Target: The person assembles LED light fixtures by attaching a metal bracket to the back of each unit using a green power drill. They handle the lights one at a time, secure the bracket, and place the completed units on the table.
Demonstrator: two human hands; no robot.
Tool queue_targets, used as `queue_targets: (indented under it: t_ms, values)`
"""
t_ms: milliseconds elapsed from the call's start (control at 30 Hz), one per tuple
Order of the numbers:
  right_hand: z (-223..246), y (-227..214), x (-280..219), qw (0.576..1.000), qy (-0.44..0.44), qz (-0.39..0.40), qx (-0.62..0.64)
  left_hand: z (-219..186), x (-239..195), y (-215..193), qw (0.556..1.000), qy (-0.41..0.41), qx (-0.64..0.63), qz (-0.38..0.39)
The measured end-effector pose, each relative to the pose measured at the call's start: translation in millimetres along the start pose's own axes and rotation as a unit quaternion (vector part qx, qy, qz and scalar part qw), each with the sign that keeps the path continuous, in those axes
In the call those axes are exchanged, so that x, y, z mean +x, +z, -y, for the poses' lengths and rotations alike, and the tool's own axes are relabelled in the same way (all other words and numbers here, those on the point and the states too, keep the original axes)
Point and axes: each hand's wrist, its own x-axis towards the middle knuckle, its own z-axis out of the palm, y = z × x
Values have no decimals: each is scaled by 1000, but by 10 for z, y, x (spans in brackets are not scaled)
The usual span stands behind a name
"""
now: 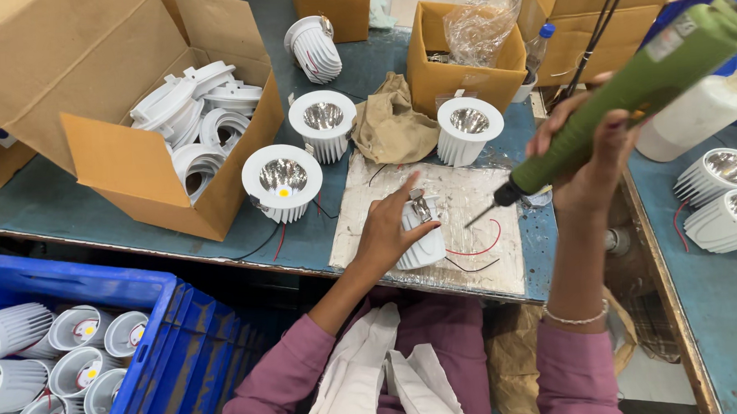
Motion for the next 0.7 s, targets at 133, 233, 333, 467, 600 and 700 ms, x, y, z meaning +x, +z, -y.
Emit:
queue_targets:
  t_ms: [133,233,333,467,600,700]
  values:
    - [-74,-10,-99,997,43,-23,54,35,-34,-31,999,-39,5,11]
    - [-41,26,-142,998,46,-32,41,70,-32,-81,999,33,3,3]
    - [70,71,-173,998,41,-25,36,87,-40,-99,1000,29,-4,11]
    - [222,163,-162,998,40,-32,30,81,-43,-122,999,3,-29,14]
    - [255,302,-142,998,9,-43,48,68,-23,-170,998,-3,-62,21]
    - [203,413,-136,997,-22,-60,49,54,-20,-206,997,-6,-76,29]
